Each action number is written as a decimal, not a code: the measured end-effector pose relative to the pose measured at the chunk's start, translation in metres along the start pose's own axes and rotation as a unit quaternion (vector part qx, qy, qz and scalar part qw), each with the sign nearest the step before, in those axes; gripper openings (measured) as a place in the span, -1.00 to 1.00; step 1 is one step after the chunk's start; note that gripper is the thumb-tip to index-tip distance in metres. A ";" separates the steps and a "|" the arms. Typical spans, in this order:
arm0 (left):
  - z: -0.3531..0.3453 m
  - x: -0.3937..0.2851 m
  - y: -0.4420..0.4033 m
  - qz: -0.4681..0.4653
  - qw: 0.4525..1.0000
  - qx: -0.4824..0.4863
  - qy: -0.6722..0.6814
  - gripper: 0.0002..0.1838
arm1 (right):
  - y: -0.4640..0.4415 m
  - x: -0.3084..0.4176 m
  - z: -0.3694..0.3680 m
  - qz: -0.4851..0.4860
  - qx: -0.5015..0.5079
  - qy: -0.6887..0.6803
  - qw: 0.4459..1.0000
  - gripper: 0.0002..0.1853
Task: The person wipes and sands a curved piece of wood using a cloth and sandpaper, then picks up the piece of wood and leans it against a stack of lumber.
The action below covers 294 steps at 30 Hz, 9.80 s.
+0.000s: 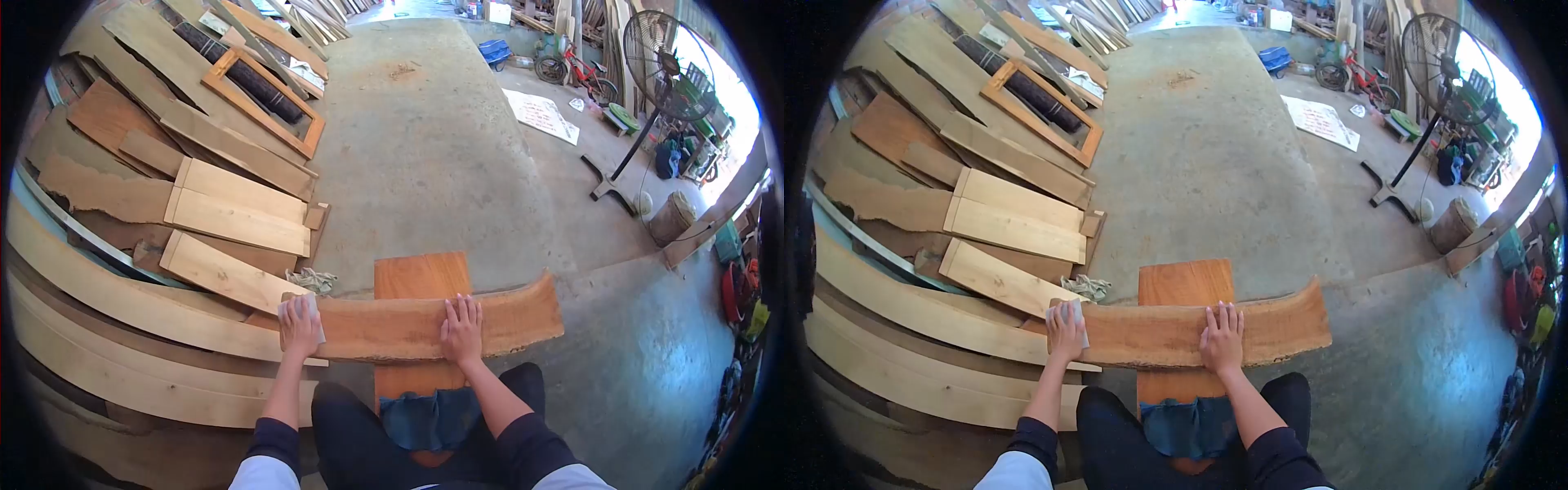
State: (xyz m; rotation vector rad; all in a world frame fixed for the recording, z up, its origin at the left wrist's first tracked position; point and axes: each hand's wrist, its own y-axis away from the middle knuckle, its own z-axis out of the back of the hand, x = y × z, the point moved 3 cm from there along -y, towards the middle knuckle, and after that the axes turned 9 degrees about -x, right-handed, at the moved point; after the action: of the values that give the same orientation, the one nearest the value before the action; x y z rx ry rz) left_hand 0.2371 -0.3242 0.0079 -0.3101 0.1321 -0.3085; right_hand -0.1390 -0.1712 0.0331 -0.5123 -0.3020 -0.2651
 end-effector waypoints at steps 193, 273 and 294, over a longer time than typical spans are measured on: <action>-0.005 -0.250 -0.024 -0.020 0.987 -0.008 0.162 -0.58 | -0.056 -0.096 0.069 -0.107 0.074 -0.032 0.991 -0.61; 0.373 -0.074 0.352 0.505 0.801 0.210 0.242 -0.74 | 0.052 0.321 -0.103 0.208 0.431 -0.306 0.823 -0.34; -0.031 -0.080 0.135 0.728 0.631 0.052 0.262 0.27 | 0.047 -0.091 -0.052 -0.351 0.095 0.072 0.929 -0.52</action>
State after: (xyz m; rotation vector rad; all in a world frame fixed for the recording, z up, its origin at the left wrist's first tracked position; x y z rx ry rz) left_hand 0.1937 -0.1856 -0.0583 0.0924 0.8869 1.2596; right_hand -0.1967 -0.1428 -0.0626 -0.1728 -0.3573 -0.9579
